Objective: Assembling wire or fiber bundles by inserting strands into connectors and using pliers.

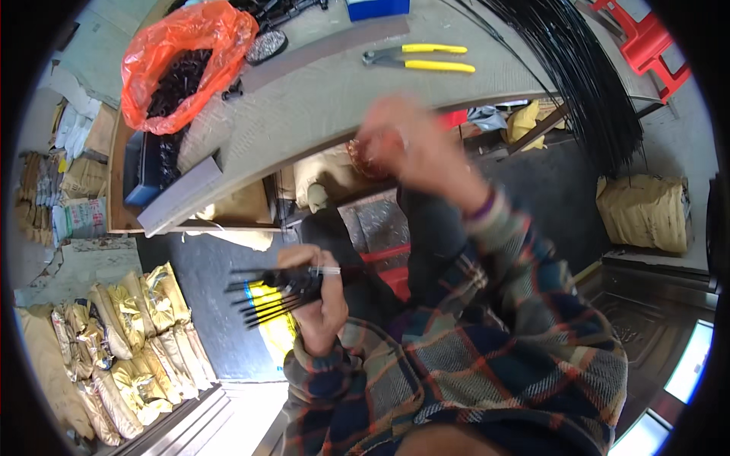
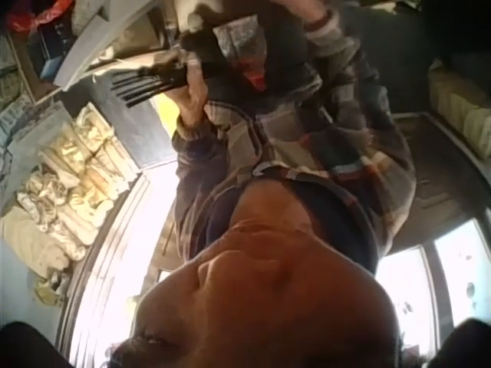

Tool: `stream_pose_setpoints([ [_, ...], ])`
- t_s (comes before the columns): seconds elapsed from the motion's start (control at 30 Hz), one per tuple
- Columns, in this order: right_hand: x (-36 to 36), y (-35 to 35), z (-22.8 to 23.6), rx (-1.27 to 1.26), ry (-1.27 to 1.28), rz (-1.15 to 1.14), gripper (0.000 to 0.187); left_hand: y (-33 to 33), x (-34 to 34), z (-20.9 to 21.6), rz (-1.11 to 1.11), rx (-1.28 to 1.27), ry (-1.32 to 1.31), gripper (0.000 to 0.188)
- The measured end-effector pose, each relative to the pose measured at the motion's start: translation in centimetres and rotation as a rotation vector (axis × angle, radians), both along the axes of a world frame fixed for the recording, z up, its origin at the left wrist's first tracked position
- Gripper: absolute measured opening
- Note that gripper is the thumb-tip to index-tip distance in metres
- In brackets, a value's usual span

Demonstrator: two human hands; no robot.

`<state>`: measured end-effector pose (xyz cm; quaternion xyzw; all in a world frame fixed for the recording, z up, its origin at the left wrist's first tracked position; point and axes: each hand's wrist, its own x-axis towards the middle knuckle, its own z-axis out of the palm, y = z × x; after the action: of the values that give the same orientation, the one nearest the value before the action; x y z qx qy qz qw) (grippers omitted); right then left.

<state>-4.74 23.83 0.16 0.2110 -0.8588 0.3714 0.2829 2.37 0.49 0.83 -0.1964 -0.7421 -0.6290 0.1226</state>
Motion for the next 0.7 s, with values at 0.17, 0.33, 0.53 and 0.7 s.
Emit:
stream_pose_setpoints([
  [0.17, -6.0, 9.8, 1.8, 0.610, -0.075, -0.487, 0.042, 0.5, -0.7, 0.8, -0.259, -0.080, -0.118, 0.016],
  [0.33, -5.9, 9.1, 3.0, 0.799, 0.008, -0.347, 0.032, 0.2, -0.3, 0.3, -0.290, -0.026, -0.152, 0.016],
  [0.53, 3.1, 2.5, 3.6, 0.045, -0.203, 0.121, 0.014, -1.4, 1.3, -0.5, -0.344, 0.044, -0.214, 0.018],
  [0.7, 7.3, -1.5, 7.0, 0.720, -0.071, 0.217, 0.032, -2.4, 2.1, 0.3, -0.372, 0.040, -0.213, 0.023],
])
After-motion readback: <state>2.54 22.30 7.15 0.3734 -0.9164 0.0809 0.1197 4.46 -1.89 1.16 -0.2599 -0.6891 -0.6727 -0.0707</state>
